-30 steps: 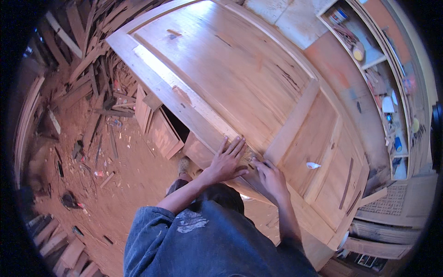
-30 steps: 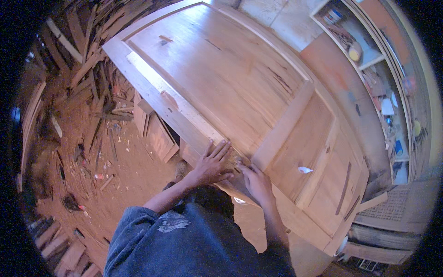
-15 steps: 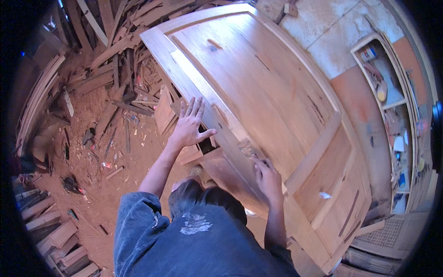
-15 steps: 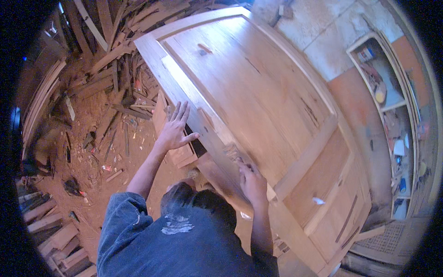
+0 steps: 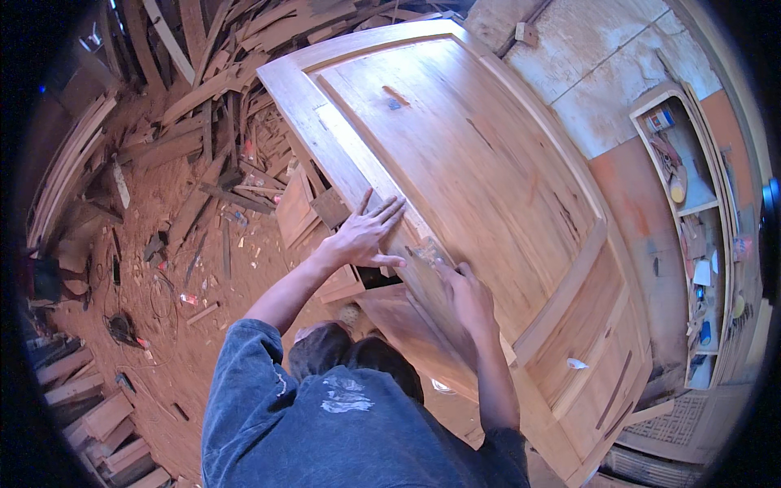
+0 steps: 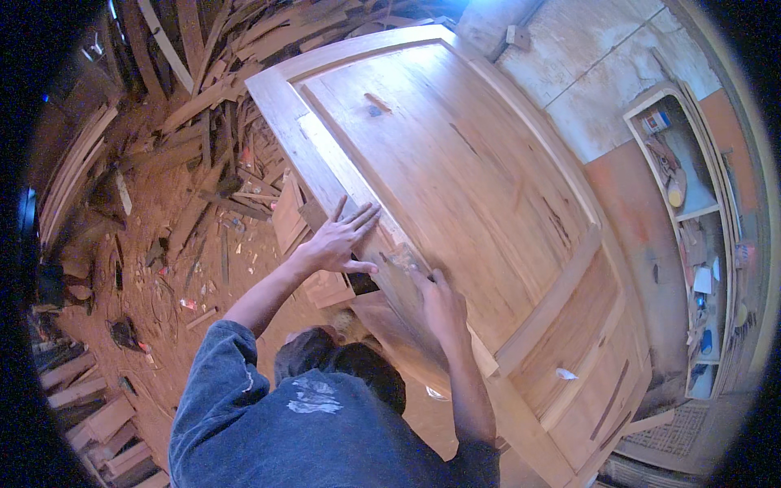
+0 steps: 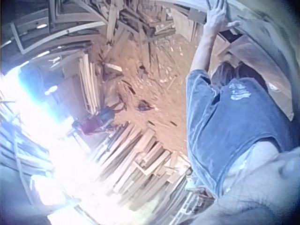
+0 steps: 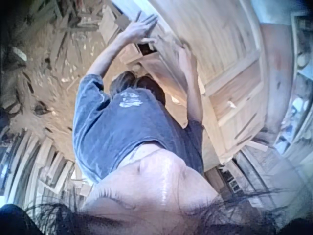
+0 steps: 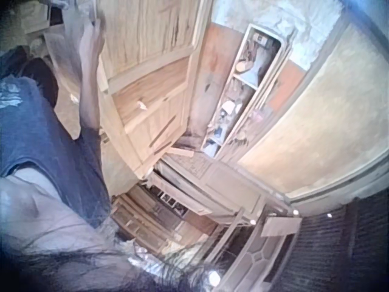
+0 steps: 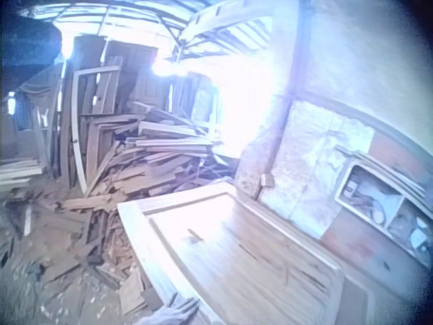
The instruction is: The person applies wood filler to gaps in a wooden door frame, smooths it with a putty knife and fingers, and sands the area with a sanding disc.
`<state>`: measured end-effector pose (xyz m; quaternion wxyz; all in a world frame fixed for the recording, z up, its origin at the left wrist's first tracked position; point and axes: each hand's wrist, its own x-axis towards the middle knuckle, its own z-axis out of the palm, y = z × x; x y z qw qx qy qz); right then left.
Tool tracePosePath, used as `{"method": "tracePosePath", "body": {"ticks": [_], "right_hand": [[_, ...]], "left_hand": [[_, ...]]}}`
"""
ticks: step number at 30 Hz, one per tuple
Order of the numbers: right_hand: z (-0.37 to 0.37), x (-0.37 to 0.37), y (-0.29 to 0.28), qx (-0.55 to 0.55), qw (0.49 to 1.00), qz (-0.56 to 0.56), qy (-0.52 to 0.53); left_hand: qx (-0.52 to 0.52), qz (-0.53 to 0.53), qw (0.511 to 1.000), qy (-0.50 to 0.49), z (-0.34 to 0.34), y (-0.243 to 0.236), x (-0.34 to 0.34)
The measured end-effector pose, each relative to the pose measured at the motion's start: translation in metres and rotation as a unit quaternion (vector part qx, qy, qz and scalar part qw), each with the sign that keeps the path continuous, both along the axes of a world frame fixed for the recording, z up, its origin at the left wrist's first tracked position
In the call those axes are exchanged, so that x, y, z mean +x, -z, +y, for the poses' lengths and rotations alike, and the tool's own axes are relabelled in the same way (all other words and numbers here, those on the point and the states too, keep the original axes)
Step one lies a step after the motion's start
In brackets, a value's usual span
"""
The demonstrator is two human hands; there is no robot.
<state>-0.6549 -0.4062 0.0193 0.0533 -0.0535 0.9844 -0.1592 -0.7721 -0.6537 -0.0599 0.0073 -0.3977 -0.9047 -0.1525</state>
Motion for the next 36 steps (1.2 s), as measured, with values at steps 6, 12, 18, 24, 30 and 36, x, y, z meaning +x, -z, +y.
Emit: {"method": "tracePosePath", "body": {"ticks": [6,12,18,24,30,36], "right_hand": [[-0.010,-0.023,0.000,-0.003,1.000,-0.003,-0.003],[-0.019,-0.038,0.000,0.009,1.000,-0.001,-0.015],[-0.019,-0.042,0.009,0.004,1.000,0.015,-0.027],[-0.018,-0.042,0.010,-0.014,1.000,0.007,-0.020],[-0.010,-0.050,0.016,-0.044,0.998,0.014,-0.052],[-0.011,-0.061,0.009,-0.020,0.997,-0.005,-0.068]], "left_hand": [[0.042,0.006,0.998,0.048,0.007,0.007,-0.001],[0.062,-0.009,0.997,0.048,0.008,0.006,0.001],[0.104,-0.053,0.993,0.032,0.004,0.008,-0.003],[-0.005,-0.014,0.999,-0.033,-0.013,-0.002,-0.002],[0.020,0.007,1.000,-0.001,-0.002,0.001,0.006],[0.057,-0.006,0.998,0.011,-0.003,-0.003,0.005]]}}
